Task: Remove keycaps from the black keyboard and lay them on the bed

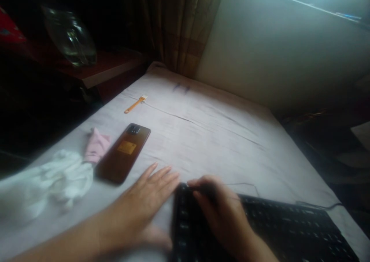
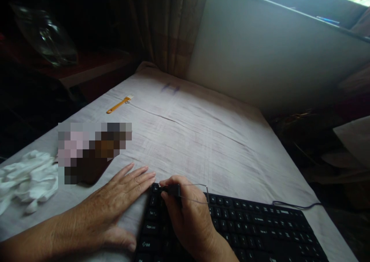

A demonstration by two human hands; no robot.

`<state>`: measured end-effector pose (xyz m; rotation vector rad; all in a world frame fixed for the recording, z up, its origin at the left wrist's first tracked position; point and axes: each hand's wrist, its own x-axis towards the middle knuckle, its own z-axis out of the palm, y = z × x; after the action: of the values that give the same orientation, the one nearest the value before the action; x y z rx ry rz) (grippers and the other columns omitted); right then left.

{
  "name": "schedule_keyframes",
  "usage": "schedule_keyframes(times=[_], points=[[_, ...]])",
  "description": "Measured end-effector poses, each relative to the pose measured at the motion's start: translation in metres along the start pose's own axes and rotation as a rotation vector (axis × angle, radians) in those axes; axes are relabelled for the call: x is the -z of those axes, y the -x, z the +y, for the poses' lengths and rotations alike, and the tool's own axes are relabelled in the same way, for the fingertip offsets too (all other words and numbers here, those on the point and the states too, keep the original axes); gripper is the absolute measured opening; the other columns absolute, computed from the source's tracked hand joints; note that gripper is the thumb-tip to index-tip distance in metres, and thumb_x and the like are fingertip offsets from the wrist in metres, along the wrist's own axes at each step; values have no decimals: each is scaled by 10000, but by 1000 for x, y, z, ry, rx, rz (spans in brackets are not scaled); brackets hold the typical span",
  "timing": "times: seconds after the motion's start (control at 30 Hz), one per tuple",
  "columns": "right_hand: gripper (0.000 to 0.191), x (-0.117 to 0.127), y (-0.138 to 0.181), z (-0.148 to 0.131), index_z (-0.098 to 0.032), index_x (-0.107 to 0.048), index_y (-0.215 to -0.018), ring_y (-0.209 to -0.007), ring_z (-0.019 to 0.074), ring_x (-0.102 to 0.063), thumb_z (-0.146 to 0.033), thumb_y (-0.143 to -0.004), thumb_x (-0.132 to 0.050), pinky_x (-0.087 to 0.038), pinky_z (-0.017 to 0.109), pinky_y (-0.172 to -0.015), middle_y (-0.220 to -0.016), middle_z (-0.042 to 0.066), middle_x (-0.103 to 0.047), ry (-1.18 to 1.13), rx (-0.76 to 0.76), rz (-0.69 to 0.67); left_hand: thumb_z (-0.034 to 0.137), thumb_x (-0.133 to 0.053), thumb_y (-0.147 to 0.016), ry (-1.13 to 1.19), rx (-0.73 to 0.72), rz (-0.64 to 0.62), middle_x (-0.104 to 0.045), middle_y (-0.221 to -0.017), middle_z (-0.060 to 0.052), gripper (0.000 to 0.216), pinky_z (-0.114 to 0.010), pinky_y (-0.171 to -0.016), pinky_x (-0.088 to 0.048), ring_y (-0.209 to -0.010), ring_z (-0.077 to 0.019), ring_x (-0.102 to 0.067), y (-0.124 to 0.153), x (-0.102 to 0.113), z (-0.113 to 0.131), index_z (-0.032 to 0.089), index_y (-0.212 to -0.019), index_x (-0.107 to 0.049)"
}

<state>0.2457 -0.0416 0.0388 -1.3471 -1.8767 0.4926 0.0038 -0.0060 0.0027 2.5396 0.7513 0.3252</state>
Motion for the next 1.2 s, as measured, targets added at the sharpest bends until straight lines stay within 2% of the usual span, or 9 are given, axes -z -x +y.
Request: schedule_keyframes(times=[0.1,0.27,0.5,0.73,1.2], points=[[144,-2,0,0,-277,-613,-1004,-782,198,-754,-187,-909,-552,-618,320,-713,-874,9,-773,25,18,1,717,-699,-731,-13,4,-12,-308,-1624,-104,1264,-606,-1243,-160,-1501,-342,-266,0,0,1,340,-1545,191],[152,-4,-4,-3,-281,-606,-986,-753,184,-745,-165,-905,-550,-611,298,-699,-844,-1,-760,54,39,10,720,-705,-721,8,5,2,-326,-1618,-87,1256,-599,-1240,-182,-1494,-339,-287,0,0,2,352,-1550,164],[157,-7,-5,-6,-268,-581,-985,-703,184,-740,-139,-905,-543,-617,290,-681,-812,12,-757,146,94,34,717,-710,-719,-2,-2,33,-336,-1615,-85,1242,-575,-1256,-145,-1500,-321,-277,1,-5,0,336,-1567,115],[134,-10,-4,-6,-226,-576,-997,-686,158,-739,-125,-926,-524,-611,248,-654,-803,17,-749,152,154,78,832,-586,-717,-54,1,-3,-325,-1612,-140,1235,-549,-1263,-97,-1506,-325,-258,0,-4,2,258,-1579,87],[156,-10,-3,-5,-220,-539,-1033,-694,118,-734,-116,-917,-546,-599,185,-673,-823,-3,-734,77,103,123,872,-514,-722,-119,-15,46,-378,-1590,-134,1203,-465,-1263,8,-1495,-295,-297,0,-6,3,211,-1581,9]])
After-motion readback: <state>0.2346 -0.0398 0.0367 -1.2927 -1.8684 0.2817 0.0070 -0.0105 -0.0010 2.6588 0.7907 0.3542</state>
